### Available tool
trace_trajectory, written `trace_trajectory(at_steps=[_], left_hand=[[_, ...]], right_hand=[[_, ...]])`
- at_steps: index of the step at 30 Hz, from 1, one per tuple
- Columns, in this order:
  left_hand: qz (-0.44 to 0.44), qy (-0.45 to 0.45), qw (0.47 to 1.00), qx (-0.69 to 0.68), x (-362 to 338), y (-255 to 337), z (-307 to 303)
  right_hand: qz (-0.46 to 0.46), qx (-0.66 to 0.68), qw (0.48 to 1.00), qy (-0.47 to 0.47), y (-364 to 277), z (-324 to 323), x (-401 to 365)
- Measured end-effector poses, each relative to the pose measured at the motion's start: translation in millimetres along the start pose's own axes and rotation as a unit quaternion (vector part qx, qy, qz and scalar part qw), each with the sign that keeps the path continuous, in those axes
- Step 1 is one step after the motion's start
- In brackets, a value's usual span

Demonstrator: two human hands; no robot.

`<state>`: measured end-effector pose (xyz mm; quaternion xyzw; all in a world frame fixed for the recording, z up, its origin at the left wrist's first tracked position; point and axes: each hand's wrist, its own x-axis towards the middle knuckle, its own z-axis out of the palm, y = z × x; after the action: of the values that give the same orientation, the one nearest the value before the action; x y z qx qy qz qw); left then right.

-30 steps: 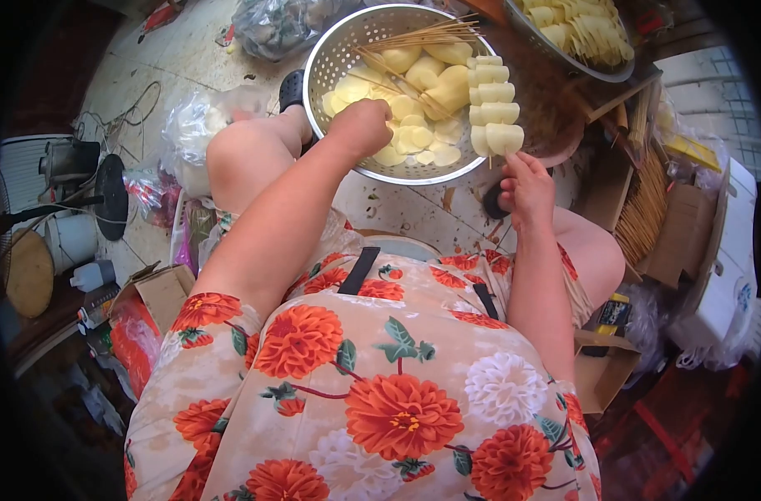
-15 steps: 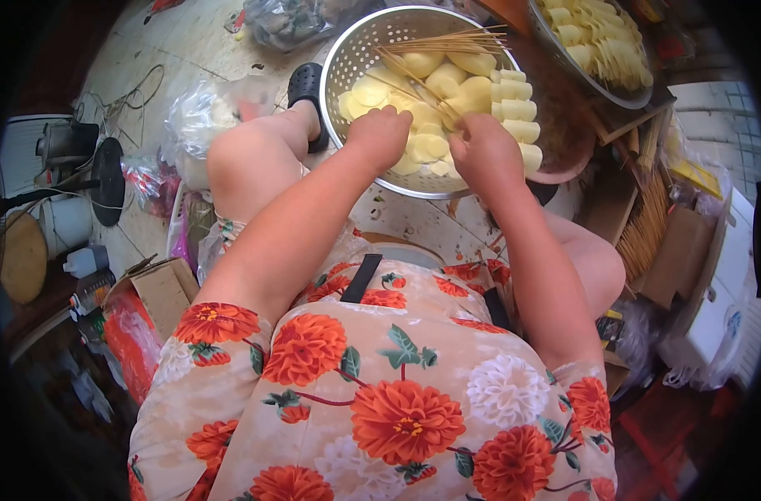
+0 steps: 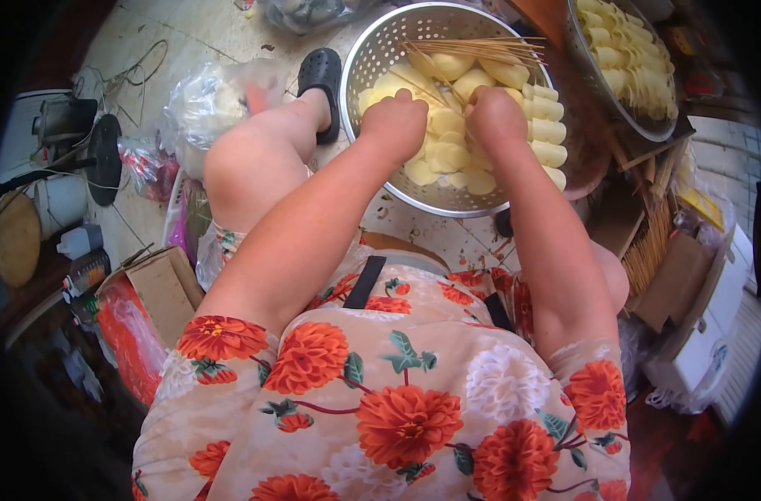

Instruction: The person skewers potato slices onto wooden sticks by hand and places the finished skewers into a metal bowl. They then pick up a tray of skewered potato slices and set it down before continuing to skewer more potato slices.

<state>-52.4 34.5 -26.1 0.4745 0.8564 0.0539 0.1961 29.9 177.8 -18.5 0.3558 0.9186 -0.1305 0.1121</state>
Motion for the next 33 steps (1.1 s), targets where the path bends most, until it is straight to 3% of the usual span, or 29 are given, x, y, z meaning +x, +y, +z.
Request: trace_trajectory(at_steps=[7,10,11,13,14,15,16,17,18,20,21,23,27,33], left_hand=[[0.025,0.083,0.996,-0.009,3.4,-8.4,9.4],[-0.027,0.078,0.992,-0.095,4.4,-11.5,4.5],[-0.055,0.087,0.978,-0.184,6.4,-14.9,5.4],[-0.104,0.076,0.922,-0.364,13.9,-24.9,9.6],[-0.101,0.077,0.924,-0.361,9.5,-22.6,2.3],[-0.145,0.056,0.865,-0.477,5.9,-20.1,-5.5],[-0.187,0.034,0.790,-0.583,2.8,-17.5,-13.9],[-0.207,0.026,0.764,-0.610,1.5,-16.6,-18.6],[-0.204,0.025,0.768,-0.607,-1.1,-14.8,-21.1],[-0.208,0.047,0.675,-0.706,-9.2,-10.4,-23.4],[-0.206,0.045,0.679,-0.703,-11.7,-9.1,-24.2],[-0.180,0.019,0.616,-0.767,-15.3,-6.0,-25.7],[-0.180,0.016,0.604,-0.776,-20.1,-1.6,-28.4],[-0.156,-0.007,0.639,-0.753,-24.2,0.1,-26.2]], right_hand=[[-0.027,0.024,0.998,0.049,-3.8,-25.6,-13.9],[-0.040,0.058,0.997,0.044,-0.6,-41.3,-40.0],[-0.048,0.094,0.993,0.049,1.5,-43.6,-51.9],[-0.054,0.178,0.980,0.067,11.8,-40.7,-79.5],[-0.061,0.259,0.961,0.081,18.0,-37.2,-94.9],[-0.060,0.261,0.960,0.085,23.8,-32.6,-110.0],[-0.036,0.350,0.934,0.057,29.4,-26.7,-125.1],[-0.013,0.437,0.899,0.027,33.5,-21.3,-138.9],[-0.012,0.440,0.897,0.031,35.6,-16.4,-151.7],[0.012,0.532,0.846,-0.011,38.2,-8.9,-174.3],[0.021,0.526,0.850,-0.018,38.8,-8.2,-182.4],[0.042,0.536,0.843,-0.025,38.6,-8.8,-195.4],[0.054,0.547,0.835,-0.021,44.0,3.4,-209.3],[0.067,0.585,0.808,-0.036,45.5,7.7,-217.6]])
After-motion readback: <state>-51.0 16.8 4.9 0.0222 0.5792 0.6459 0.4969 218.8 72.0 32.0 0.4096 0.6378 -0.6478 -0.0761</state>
